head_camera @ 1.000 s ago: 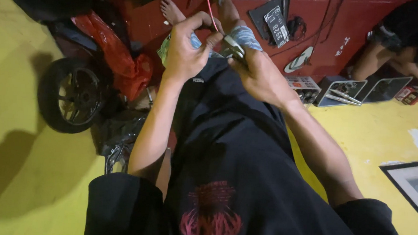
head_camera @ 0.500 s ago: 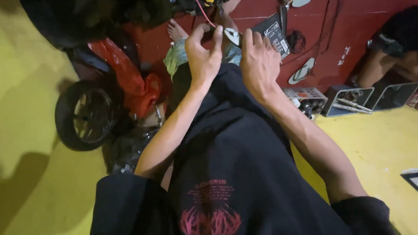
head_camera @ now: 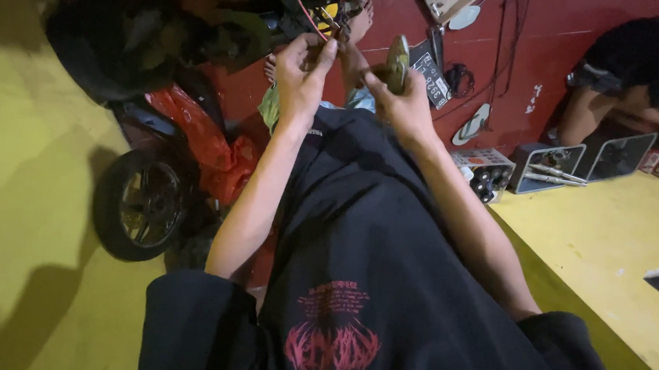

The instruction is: Repairing motorcycle electrical wiring and assembling the front fairing.

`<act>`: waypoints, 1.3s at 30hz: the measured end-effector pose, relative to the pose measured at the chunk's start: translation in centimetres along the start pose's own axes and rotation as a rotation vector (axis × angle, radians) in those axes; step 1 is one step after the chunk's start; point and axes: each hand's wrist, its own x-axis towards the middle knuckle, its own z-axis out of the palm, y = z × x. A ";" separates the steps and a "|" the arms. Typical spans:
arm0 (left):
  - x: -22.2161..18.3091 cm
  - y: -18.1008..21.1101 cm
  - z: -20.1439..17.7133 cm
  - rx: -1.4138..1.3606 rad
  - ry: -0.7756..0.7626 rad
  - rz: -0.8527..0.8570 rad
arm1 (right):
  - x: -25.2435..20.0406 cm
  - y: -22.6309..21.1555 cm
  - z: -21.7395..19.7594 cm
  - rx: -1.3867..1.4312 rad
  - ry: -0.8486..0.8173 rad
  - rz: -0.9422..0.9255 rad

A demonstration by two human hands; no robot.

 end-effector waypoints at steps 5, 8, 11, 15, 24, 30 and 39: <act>-0.3 -0.5 -0.7 0.026 -0.035 0.042 | 0.9 -0.9 2.2 0.127 0.025 0.049; -0.4 -1.4 -0.9 -0.016 -0.044 0.025 | 1.4 -0.9 3.2 0.163 0.013 0.034; -0.5 -2.2 -1.0 -0.093 -0.068 0.017 | 1.7 0.1 3.5 0.135 0.033 0.012; -0.3 -4.5 -1.2 -0.353 -0.099 -0.122 | 1.2 0.9 3.9 0.247 0.056 -0.013; -0.7 -5.2 -1.4 -0.428 -0.189 -0.128 | 0.7 1.8 4.0 0.229 0.141 -0.003; -0.7 -5.3 -1.3 -0.440 -0.210 -0.056 | 0.2 1.2 4.0 0.163 0.130 -0.052; -0.4 -5.2 -0.5 -0.151 -0.131 -0.020 | -0.1 1.4 4.3 -0.274 0.226 -0.395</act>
